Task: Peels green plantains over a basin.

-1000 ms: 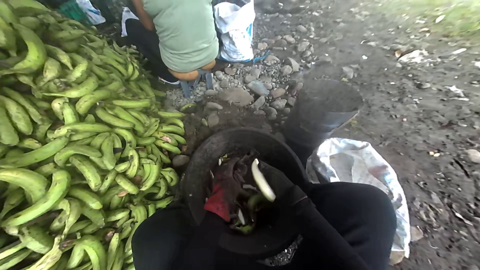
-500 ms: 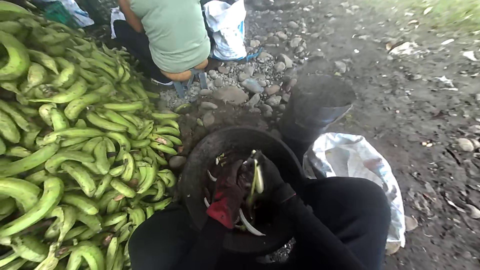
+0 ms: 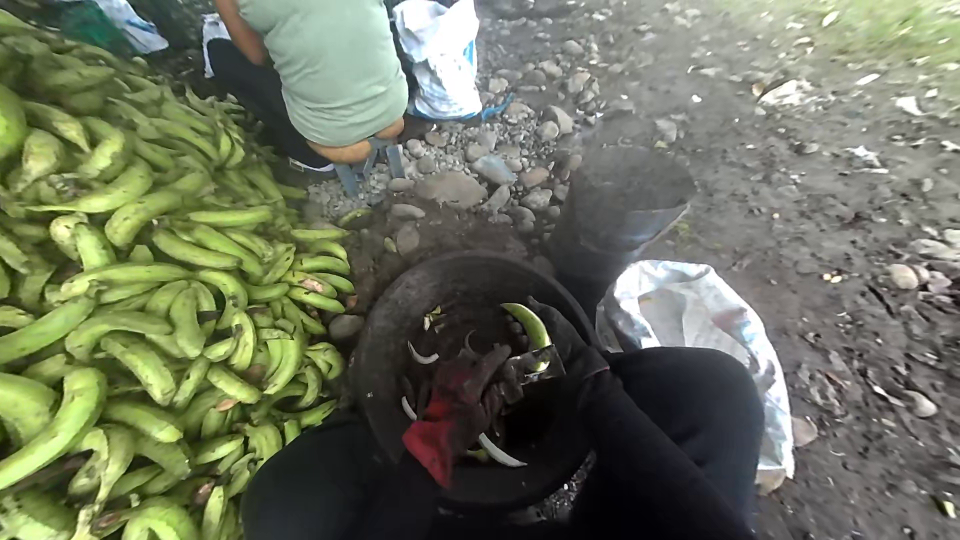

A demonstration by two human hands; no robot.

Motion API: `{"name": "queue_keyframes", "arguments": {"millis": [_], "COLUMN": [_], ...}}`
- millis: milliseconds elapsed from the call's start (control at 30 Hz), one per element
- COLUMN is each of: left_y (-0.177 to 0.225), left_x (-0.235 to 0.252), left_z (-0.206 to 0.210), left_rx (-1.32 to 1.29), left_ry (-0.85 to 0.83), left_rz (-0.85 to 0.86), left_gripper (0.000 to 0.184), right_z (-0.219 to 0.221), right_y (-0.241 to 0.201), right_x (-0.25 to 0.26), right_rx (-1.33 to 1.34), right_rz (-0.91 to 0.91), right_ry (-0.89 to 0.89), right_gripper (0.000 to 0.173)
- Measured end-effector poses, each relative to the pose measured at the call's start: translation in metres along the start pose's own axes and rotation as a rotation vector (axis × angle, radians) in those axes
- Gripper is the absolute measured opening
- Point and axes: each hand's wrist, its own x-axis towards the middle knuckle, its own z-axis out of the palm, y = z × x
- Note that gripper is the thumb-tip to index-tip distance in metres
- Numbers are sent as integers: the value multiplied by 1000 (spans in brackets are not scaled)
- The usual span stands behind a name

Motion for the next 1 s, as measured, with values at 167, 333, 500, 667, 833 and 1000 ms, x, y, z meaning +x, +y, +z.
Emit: {"name": "queue_keyframes", "arguments": {"millis": [167,333,500,667,833,1000], "left_y": [-1,0,-21,-7,-10,-10], "left_x": [4,16,29,14,-7,0], "left_z": [1,6,-2,-8,0,0], "left_rx": [58,94,-93,-259,-164,21], "left_ry": [61,149,189,187,26,56], "left_rz": [-32,-269,-550,-359,44,-91], "left_gripper": [42,41,41,37,39,41], "right_z": [0,7,15,10,-3,1], "right_y": [16,58,75,48,11,27], "right_x": [4,-6,-18,-11,-2,3], "right_rx": [-112,-531,-474,7,-38,-90], "right_rz": [-132,-535,-439,-247,-186,-184], "right_ry": [-28,32,4,-61,15,-75], "right_gripper": [56,30,43,44,51,48]}}
